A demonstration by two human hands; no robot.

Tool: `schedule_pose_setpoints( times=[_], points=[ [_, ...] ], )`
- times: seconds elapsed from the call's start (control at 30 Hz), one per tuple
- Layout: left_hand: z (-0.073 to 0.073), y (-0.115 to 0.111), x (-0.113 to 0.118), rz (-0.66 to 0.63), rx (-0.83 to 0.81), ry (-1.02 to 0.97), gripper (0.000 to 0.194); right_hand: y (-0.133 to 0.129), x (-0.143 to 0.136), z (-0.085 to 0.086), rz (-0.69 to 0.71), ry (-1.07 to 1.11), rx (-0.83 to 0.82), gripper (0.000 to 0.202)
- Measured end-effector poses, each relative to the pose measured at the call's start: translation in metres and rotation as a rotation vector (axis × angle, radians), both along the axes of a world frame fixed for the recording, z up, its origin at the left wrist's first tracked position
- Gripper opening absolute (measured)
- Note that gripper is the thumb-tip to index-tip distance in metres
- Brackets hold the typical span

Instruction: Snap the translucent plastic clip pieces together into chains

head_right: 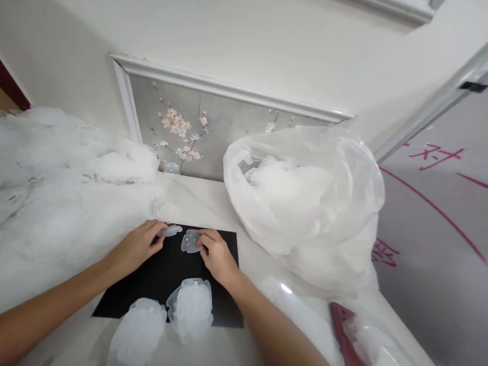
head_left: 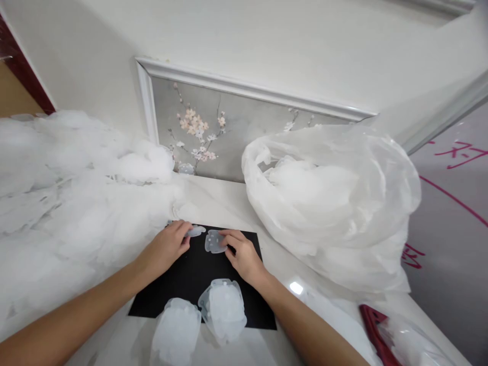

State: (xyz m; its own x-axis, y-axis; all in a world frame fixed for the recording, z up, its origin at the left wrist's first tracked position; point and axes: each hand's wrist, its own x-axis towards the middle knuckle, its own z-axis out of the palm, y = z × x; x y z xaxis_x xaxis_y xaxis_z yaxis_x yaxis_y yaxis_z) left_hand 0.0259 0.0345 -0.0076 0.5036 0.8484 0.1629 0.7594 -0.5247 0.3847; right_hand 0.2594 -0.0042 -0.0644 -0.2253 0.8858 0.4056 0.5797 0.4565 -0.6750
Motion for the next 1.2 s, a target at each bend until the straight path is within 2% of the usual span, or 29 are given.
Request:
schedule_pose_setpoints(
  times=[0.07, 0.13, 0.23, 0.43, 0.53, 0.6, 0.67, 0.73, 0.8, 0.87, 0.9, 0.93, 0.97, 1.1, 1.13, 1.2],
  points=[
    [0.011, -0.005, -0.005, 0.079, -0.123, -0.141, 0.019, 0.000, 0.002, 0.001, -0.039, 0.035, -0.025, 0.027],
    [0.016, -0.010, -0.009, 0.158, -0.302, -0.282, 0.027, 0.000, 0.002, 0.002, -0.058, 0.064, -0.043, 0.026],
    [0.012, -0.014, -0.012, 0.211, -0.483, -0.401, 0.041, -0.002, 0.001, 0.004, -0.068, 0.104, -0.060, 0.029],
    [-0.007, -0.011, -0.018, 0.082, -0.464, -0.418, 0.065, -0.004, -0.003, 0.005, -0.087, 0.133, -0.058, 0.036],
    [-0.010, -0.008, -0.021, 0.050, -0.474, -0.444, 0.055, -0.003, -0.003, 0.004, -0.089, 0.146, -0.062, 0.035],
    [-0.010, -0.006, -0.022, 0.055, -0.466, -0.449, 0.038, -0.003, -0.003, 0.003, -0.082, 0.142, -0.071, 0.029],
    [-0.008, -0.006, -0.021, 0.086, -0.488, -0.467, 0.033, -0.003, -0.003, 0.003, -0.078, 0.141, -0.089, 0.021],
    [-0.004, -0.009, -0.020, 0.142, -0.605, -0.542, 0.042, -0.003, -0.004, 0.004, -0.083, 0.165, -0.105, 0.016],
    [0.001, -0.013, -0.017, 0.170, -0.828, -0.676, 0.053, -0.003, -0.004, 0.005, -0.106, 0.226, -0.123, 0.014],
    [0.004, -0.017, -0.014, 0.128, -1.083, -0.763, 0.054, -0.002, -0.004, 0.005, -0.151, 0.300, -0.158, 0.009],
    [0.004, -0.018, -0.012, 0.108, -1.157, -0.770, 0.053, -0.002, -0.003, 0.006, -0.179, 0.334, -0.183, 0.010],
    [0.004, -0.018, -0.011, 0.107, -1.159, -0.755, 0.051, -0.002, -0.003, 0.005, -0.206, 0.362, -0.207, 0.012],
    [0.003, -0.017, -0.010, 0.135, -1.075, -0.737, 0.050, -0.001, -0.002, 0.005, -0.229, 0.383, -0.224, 0.015],
    [-0.001, -0.010, -0.012, 0.320, -0.375, -0.757, 0.056, -0.001, -0.002, 0.006, -0.281, 0.429, -0.226, 0.017],
    [-0.001, -0.009, -0.014, 0.323, -0.299, -0.774, 0.059, -0.001, -0.003, 0.007, -0.275, 0.432, -0.212, 0.015],
    [-0.001, -0.008, -0.017, 0.285, -0.334, -0.810, 0.064, -0.002, -0.004, 0.008, -0.218, 0.429, -0.166, 0.009]
  ],
)
